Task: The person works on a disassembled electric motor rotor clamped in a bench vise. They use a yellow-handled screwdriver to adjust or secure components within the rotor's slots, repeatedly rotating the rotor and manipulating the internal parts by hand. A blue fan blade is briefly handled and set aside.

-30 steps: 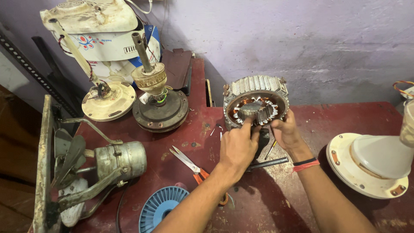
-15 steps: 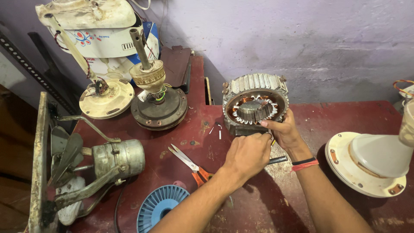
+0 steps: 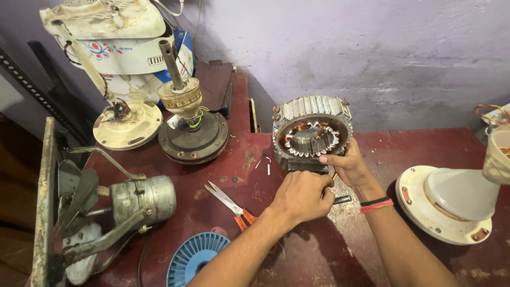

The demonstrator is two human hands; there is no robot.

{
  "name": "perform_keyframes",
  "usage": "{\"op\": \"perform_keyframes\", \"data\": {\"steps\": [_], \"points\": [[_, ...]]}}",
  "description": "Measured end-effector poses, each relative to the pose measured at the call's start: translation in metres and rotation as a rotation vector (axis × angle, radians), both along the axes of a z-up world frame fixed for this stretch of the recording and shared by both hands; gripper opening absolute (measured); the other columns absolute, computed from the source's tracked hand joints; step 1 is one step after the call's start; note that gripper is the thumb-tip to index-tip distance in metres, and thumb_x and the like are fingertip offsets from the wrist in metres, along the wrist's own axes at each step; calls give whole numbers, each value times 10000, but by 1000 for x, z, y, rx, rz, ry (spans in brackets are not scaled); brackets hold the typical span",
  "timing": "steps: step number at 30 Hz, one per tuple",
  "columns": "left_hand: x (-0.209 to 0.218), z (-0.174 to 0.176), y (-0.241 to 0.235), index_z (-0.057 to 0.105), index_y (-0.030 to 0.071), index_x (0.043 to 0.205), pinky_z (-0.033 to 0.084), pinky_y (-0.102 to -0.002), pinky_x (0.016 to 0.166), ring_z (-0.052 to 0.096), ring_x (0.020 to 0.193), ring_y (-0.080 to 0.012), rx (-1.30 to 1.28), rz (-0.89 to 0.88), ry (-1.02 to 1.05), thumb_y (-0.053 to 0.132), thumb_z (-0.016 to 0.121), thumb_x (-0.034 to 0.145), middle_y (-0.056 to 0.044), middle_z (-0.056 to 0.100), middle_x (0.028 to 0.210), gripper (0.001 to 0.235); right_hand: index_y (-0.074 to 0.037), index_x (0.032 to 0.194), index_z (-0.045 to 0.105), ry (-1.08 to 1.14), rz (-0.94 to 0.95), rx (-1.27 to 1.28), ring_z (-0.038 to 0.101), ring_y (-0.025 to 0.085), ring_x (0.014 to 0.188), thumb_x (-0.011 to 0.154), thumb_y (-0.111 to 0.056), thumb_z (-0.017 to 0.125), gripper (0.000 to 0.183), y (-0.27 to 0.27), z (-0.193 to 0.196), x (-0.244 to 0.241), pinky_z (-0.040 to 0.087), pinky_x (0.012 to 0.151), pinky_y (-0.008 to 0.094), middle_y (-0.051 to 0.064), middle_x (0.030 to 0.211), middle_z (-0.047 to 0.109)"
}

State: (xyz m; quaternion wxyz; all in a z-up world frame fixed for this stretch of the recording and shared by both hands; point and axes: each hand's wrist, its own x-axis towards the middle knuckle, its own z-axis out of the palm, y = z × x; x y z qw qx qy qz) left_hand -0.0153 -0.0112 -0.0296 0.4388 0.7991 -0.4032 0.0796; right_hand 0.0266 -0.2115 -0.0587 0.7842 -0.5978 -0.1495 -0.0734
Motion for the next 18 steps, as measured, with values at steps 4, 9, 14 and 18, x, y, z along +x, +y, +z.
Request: {"op": "perform_keyframes", "data": {"steps": [4,9,14,18], "points": [[5,-1,0,745,36,849,570,-491,723,696,706,-399,11,-2,-14,212,617,819,-206,693,729,220,19,1303,608,14,-60,-16,656,180,1123,702,73,808,635,5,0,5,533,1017,362,84,1214,688],[6,-3,0,734,25,801,571,-487,722,691,701,-399,9,-6,-22,238,624,845,-201,689,724,243,36,1285,623,44,-82,-48,664,182,1083,723,108,813,597,1,-6,8,550,984,365,94,1194,692],[7,0,2,755,39,853,570,-480,705,691,678,-394,-39,-2,8,248,630,835,-195,690,703,245,3,1299,613,42,-52,-72,665,160,1078,693,111,817,649,-2,-4,10,555,971,345,73,1181,693],[7,3,1,762,46,872,576,-464,703,695,671,-380,-36,1,30,255,625,844,-184,696,707,251,-6,1292,609,46,-47,-106,662,153,1082,678,114,830,663,-4,-1,9,554,951,340,66,1174,690]]}}
